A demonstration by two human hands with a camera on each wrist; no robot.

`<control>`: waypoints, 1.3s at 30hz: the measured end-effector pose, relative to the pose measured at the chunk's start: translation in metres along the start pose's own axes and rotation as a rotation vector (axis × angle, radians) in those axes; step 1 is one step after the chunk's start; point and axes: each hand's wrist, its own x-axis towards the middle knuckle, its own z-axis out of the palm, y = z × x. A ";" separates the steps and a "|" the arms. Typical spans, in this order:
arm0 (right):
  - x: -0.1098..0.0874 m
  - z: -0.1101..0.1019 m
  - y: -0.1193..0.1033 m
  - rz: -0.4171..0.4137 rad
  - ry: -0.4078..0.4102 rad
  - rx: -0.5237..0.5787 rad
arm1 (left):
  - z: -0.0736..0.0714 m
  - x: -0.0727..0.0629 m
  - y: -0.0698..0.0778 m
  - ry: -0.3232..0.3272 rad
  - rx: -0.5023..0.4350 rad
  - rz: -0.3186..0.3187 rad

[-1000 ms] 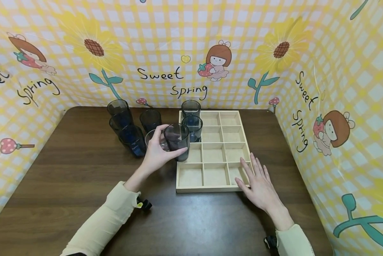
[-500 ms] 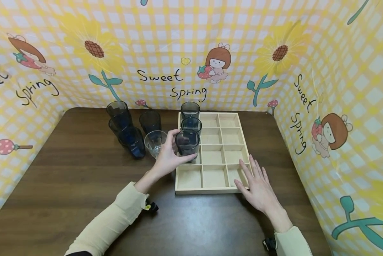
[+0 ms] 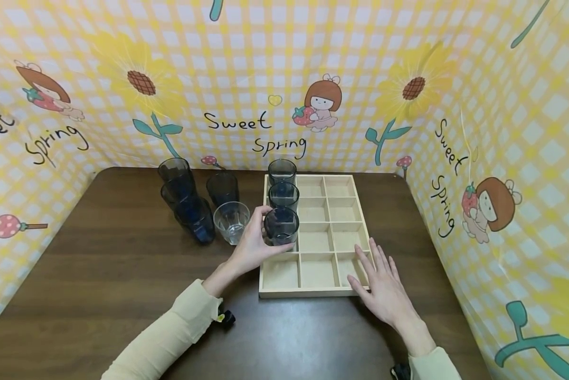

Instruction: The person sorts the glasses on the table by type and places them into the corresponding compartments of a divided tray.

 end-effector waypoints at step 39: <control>-0.005 0.003 -0.004 -0.052 0.082 0.016 | -0.108 -0.047 0.001 0.264 0.342 0.178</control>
